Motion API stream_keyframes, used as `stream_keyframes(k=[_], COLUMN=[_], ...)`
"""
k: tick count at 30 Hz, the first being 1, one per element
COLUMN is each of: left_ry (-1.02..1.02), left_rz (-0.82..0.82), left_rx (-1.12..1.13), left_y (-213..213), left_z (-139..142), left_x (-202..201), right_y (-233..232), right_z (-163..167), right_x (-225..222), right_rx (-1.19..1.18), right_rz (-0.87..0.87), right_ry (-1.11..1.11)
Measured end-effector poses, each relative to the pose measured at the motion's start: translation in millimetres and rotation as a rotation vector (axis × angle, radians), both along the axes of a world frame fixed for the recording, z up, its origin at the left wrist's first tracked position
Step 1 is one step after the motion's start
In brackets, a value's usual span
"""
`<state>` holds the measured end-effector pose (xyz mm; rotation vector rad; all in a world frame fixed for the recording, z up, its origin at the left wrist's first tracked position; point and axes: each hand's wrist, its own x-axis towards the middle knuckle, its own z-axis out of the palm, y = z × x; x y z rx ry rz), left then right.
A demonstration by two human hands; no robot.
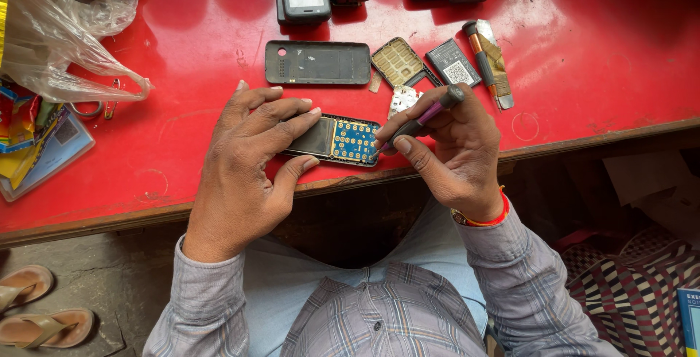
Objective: The person works on a disassembled mobile phone on a red workbench. They use a small screwdriver to adjust components on the phone's circuit board and handle a small white keypad membrane. Other phones and tools are visible on the bench.
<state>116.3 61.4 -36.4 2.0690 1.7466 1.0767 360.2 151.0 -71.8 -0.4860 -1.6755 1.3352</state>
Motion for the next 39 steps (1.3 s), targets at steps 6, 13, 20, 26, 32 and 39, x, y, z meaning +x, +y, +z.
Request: stream_keyframes(k=[6, 13, 20, 26, 32, 39], left_ry=[0.009, 0.012, 0.004, 0.001, 0.01, -0.006], left_rz=[0.001, 0.0, -0.001, 0.004, 0.0, 0.005], left_rx=[0.013, 0.015, 0.01, 0.012, 0.013, 0.008], left_y=[-0.9, -2.0, -2.7, -3.0, -3.9, -4.2], left_z=[1.2, 1.8, 1.4, 0.8, 1.3, 0.7], left_x=[-0.1, 0.3, 1.0, 1.5, 1.2, 0.9], right_y=[-1.8, -1.7, -3.7, -2.5, -3.0, -3.3], right_z=[0.2, -1.5, -1.2, 0.3, 1.1, 1.2], right_x=[0.4, -2.9, -2.2, -1.5, -1.7, -1.7], right_rx=[-0.007, 0.014, 0.033, 0.037, 0.018, 0.029], right_rz=[0.0, 0.019, 0.016, 0.023, 0.016, 0.021], right_ry=[0.036, 0.041, 0.013, -0.003, -0.015, -0.024])
